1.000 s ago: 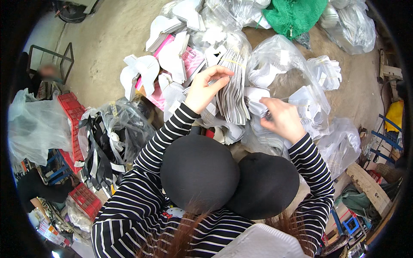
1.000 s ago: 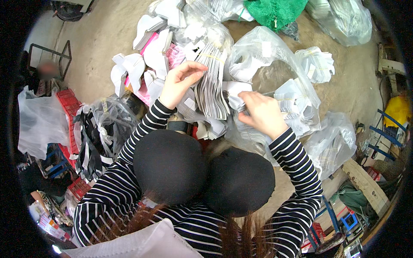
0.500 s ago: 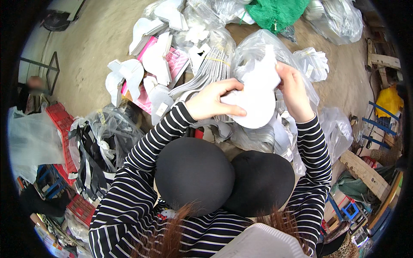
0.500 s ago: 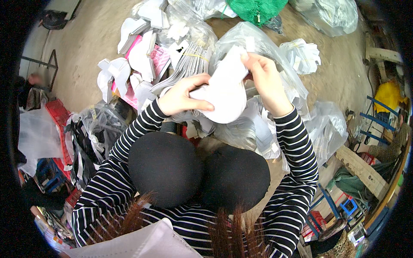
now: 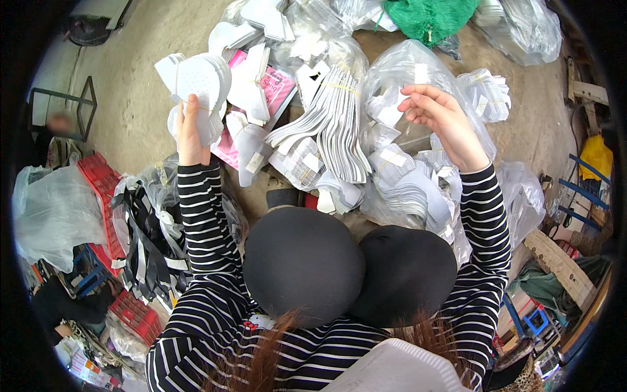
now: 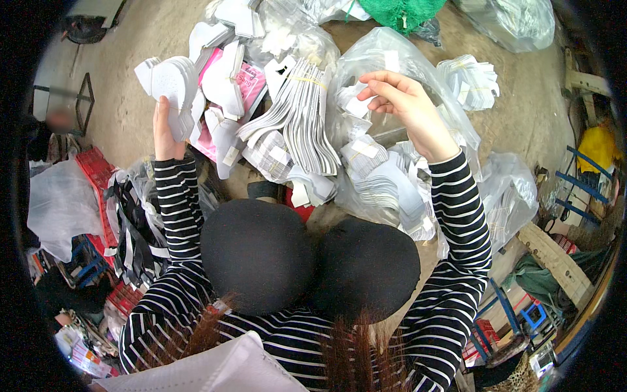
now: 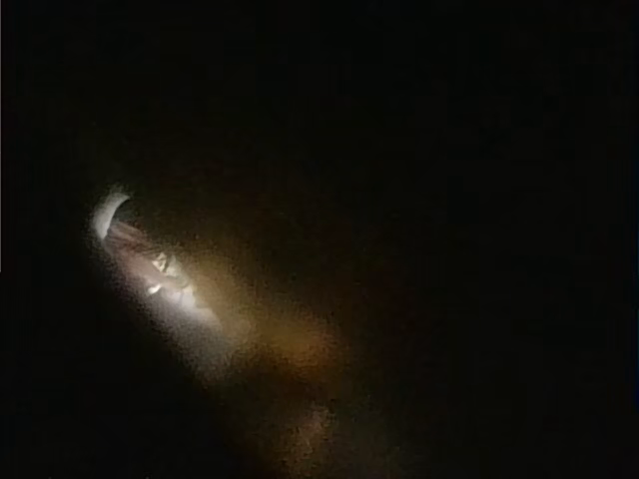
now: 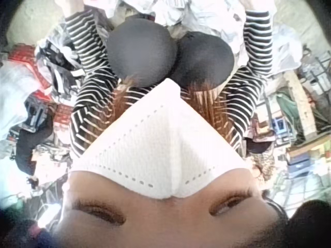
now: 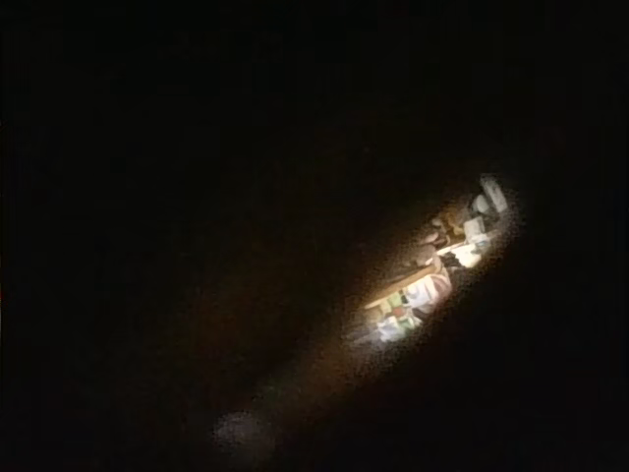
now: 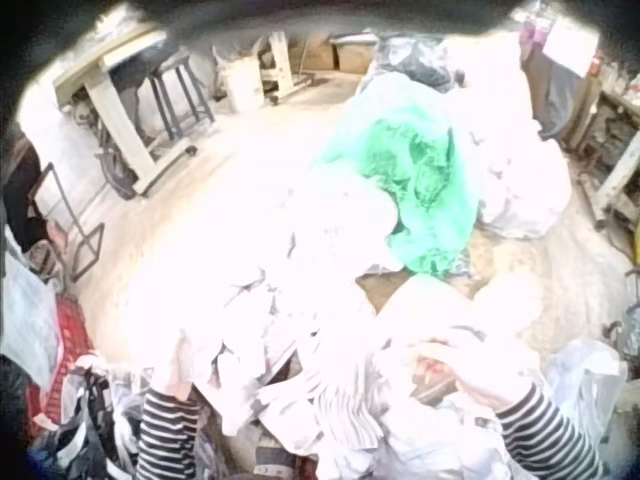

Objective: The person sits on the floor and sorts through a large pile of white paper items, picking them up, separating them, and placing them into plastic bags. The person handles the items by hand, occasionally bundling them with rubber bands.

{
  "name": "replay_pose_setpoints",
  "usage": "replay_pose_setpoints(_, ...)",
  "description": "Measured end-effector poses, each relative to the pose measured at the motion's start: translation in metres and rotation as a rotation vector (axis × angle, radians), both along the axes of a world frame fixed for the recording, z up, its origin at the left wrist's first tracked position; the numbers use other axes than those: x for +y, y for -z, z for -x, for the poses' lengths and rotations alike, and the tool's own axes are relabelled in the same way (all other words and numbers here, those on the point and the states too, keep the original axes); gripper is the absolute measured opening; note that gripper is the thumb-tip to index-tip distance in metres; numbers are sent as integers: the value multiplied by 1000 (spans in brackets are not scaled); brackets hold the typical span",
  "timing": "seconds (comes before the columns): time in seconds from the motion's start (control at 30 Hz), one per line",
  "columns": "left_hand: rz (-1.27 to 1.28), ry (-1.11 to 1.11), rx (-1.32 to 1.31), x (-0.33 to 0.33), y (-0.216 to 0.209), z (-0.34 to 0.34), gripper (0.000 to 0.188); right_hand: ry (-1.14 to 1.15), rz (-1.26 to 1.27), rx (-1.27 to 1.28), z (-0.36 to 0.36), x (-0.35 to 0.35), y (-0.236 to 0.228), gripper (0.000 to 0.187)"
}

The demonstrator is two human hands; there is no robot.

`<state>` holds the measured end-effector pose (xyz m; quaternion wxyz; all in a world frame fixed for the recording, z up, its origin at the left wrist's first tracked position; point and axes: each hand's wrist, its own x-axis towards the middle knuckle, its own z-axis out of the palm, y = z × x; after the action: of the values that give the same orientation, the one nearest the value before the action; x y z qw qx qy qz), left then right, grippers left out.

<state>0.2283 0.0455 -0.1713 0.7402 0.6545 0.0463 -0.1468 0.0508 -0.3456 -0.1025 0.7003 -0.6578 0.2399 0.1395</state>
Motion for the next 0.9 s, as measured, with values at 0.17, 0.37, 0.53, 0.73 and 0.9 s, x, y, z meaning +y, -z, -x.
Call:
replay_pose_setpoints(0.17, -278, 14, 18, -8, 32, 11, 53, -179, 239, -17, -1, -2, 25, 26)
replay_pose_setpoints(0.37, -458, 263, -218, -48, 34, 21, 43, -357, 532, -175, 0, 30, 18, 23)
replay_pose_setpoints(0.53, -417, 199, -238, -54, 23, 7, 47, -397, 704, -449, -14, 52, 12, 17)
replay_pose_setpoints(0.73, -745, 316, -336, -58, 28, 11, 46, -756, 854, -870, -56, 106, 37, 20)
replay_pose_setpoints(0.9, -826, 409, -292, -52, 55, 14, 49, -860, 953, -761, -73, 145, 67, 28)
